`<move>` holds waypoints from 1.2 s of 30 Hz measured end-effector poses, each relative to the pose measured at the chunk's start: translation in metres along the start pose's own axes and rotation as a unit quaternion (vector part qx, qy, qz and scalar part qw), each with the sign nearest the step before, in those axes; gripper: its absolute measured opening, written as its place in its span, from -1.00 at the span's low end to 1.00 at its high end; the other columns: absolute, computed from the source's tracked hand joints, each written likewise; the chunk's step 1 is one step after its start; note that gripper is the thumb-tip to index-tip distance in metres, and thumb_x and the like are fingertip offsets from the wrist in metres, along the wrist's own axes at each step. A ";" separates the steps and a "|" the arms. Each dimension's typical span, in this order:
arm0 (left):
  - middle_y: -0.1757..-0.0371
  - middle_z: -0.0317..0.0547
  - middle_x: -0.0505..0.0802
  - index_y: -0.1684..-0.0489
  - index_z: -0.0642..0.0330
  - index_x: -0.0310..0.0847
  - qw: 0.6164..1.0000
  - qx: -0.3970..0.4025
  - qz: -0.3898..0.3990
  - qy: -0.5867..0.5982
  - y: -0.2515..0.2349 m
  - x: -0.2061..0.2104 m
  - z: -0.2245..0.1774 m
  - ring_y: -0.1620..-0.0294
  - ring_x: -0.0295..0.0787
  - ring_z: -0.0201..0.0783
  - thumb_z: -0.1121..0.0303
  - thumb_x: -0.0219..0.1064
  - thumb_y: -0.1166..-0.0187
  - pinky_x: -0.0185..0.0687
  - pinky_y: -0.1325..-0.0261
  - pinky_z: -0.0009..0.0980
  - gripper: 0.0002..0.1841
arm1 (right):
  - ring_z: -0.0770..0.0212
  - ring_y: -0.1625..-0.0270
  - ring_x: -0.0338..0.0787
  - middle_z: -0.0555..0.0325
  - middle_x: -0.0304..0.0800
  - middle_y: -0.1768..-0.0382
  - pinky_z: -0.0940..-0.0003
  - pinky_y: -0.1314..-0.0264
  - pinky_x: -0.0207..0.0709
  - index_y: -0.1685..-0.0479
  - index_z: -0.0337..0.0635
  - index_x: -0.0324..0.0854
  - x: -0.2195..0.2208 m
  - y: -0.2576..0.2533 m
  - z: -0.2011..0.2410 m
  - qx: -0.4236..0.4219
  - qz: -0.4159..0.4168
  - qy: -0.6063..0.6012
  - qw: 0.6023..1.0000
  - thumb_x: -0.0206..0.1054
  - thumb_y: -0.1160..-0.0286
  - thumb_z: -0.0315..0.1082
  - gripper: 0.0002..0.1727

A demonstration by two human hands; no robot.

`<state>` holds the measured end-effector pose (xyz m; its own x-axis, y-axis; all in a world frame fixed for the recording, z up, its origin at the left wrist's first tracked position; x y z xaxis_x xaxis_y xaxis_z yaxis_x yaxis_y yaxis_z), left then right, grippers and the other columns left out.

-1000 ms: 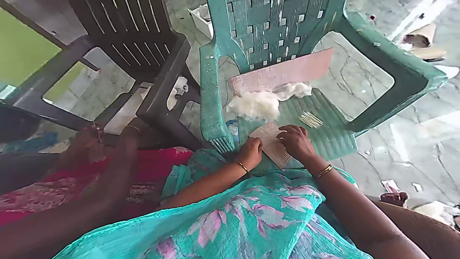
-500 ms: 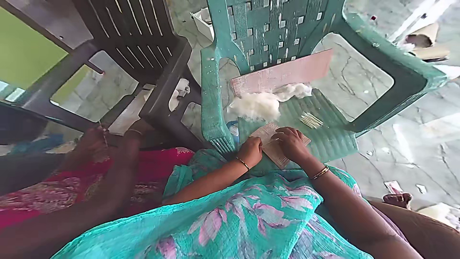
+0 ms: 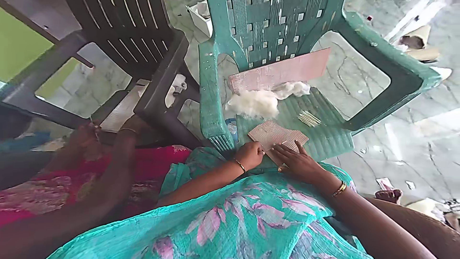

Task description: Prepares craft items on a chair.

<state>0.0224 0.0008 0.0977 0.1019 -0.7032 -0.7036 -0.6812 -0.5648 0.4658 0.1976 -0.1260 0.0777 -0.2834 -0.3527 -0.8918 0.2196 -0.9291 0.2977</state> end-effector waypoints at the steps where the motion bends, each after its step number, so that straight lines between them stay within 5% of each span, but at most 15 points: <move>1: -0.10 0.23 0.81 -0.14 0.42 0.65 1.000 0.008 0.016 -0.001 0.003 0.002 0.000 -0.22 0.76 0.06 0.25 0.16 -0.82 0.57 -0.40 0.01 -0.65 | 0.05 -0.92 0.05 0.11 0.14 -0.87 -0.50 -0.81 -0.44 -0.85 -0.06 0.19 0.002 0.009 -0.002 -0.016 -0.015 0.001 1.000 0.06 -0.80 0.03 -0.30; 4: -0.10 0.26 0.80 -0.14 0.45 0.65 0.999 0.026 0.031 0.002 0.008 0.005 -0.002 -0.22 0.75 0.08 0.27 0.10 -0.84 0.55 -0.40 0.02 -0.64 | -0.12 -0.73 0.45 0.09 0.62 -0.59 -0.62 -0.70 -0.13 -0.55 -0.12 0.61 0.007 0.026 -0.013 -0.071 -0.153 -0.019 0.985 0.19 -0.70 -0.06 -0.46; 7: -0.12 0.27 0.81 -0.16 0.45 0.65 1.000 0.024 0.002 0.015 0.006 0.005 -0.001 -0.25 0.75 0.09 0.28 0.08 -0.86 0.55 -0.42 0.03 -0.64 | -0.15 -0.61 0.60 0.04 0.78 -0.42 -0.54 -0.70 0.03 -0.33 -0.15 0.76 0.001 0.021 -0.024 -0.033 -0.259 -0.025 0.965 0.21 -0.68 -0.16 -0.58; 12: -0.12 0.26 0.82 -0.14 0.41 0.67 0.999 0.002 -0.048 -0.003 -0.003 -0.002 0.000 -0.27 0.77 0.12 0.28 0.08 -0.84 0.58 -0.41 0.07 -0.65 | -0.14 -0.70 0.48 -0.08 0.63 -0.55 -0.33 -0.79 0.06 -0.45 -0.22 0.66 -0.015 -0.025 -0.025 0.042 -0.239 0.006 0.970 0.26 -0.70 -0.28 -0.58; 17: -0.20 0.28 0.80 -0.19 0.43 0.66 0.998 -0.007 -0.042 -0.036 -0.006 -0.004 -0.002 -0.36 0.73 0.12 0.30 0.08 -0.85 0.54 -0.49 0.04 -0.65 | 0.01 -0.92 0.02 0.02 0.14 -0.86 -0.30 -0.89 -0.35 -0.83 -0.17 0.21 -0.013 -0.056 -0.013 0.052 -0.094 0.021 0.994 0.11 -0.79 -0.01 -0.30; 24: -0.21 0.27 0.79 -0.22 0.45 0.65 0.999 0.028 0.021 -0.026 0.003 0.002 -0.001 -0.35 0.72 0.09 0.30 0.10 -0.84 0.50 -0.52 0.00 -0.64 | 0.04 -0.96 -0.16 0.00 -0.09 -0.92 -0.36 -0.87 -0.54 -0.91 -0.17 -0.03 -0.003 0.001 0.003 0.060 0.012 -0.007 0.998 0.02 -0.80 0.09 -0.19; 27: -0.17 0.26 0.79 -0.20 0.46 0.64 0.998 0.050 0.040 -0.006 0.009 0.006 -0.004 -0.29 0.73 0.06 0.33 0.10 -0.83 0.52 -0.47 -0.05 -0.66 | 0.00 -0.91 0.08 0.05 0.17 -0.85 -0.50 -0.80 -0.43 -0.82 -0.15 0.22 0.004 0.030 0.008 0.040 -0.036 -0.012 0.998 0.05 -0.78 0.08 -0.27; 31: -0.14 0.27 0.80 -0.20 0.46 0.65 0.999 0.041 0.011 0.018 0.012 0.007 -0.004 -0.26 0.73 0.06 0.34 0.10 -0.84 0.53 -0.45 -0.05 -0.67 | -0.20 -0.59 0.61 0.03 0.83 -0.33 -0.67 -0.64 -0.10 -0.29 -0.18 0.77 0.005 0.040 -0.004 0.013 -0.236 -0.024 0.971 0.23 -0.69 -0.07 -0.55; 33: -0.16 0.29 0.80 -0.20 0.46 0.65 0.999 0.025 -0.014 0.018 0.010 0.005 -0.004 -0.29 0.74 0.08 0.35 0.11 -0.83 0.52 -0.47 -0.02 -0.67 | -0.22 -0.53 0.65 0.00 0.88 -0.22 -0.64 -0.65 -0.07 -0.16 -0.19 0.83 -0.001 0.030 -0.010 0.044 -0.271 -0.019 0.961 0.26 -0.70 -0.12 -0.62; 36: -0.16 0.29 0.80 -0.17 0.46 0.67 0.999 0.014 -0.044 0.010 0.004 0.000 -0.004 -0.29 0.74 0.10 0.36 0.12 -0.83 0.52 -0.48 0.00 -0.68 | -0.19 -0.55 0.63 -0.06 0.83 -0.28 -0.53 -0.69 0.01 -0.22 -0.20 0.80 -0.009 0.002 -0.015 0.068 -0.270 -0.011 0.960 0.26 -0.71 -0.21 -0.66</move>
<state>0.0219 -0.0032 0.1016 0.1764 -0.6595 -0.7307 -0.6885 -0.6132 0.3872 0.2151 -0.1234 0.0812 -0.3413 0.1840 -0.9218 -0.0889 -0.9826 -0.1632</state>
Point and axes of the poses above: each hand's wrist, its own y-axis away from the middle knuckle, its own x-axis out of the palm, z = x × y, the point moved 1 cm from there along -y, towards the middle knuckle
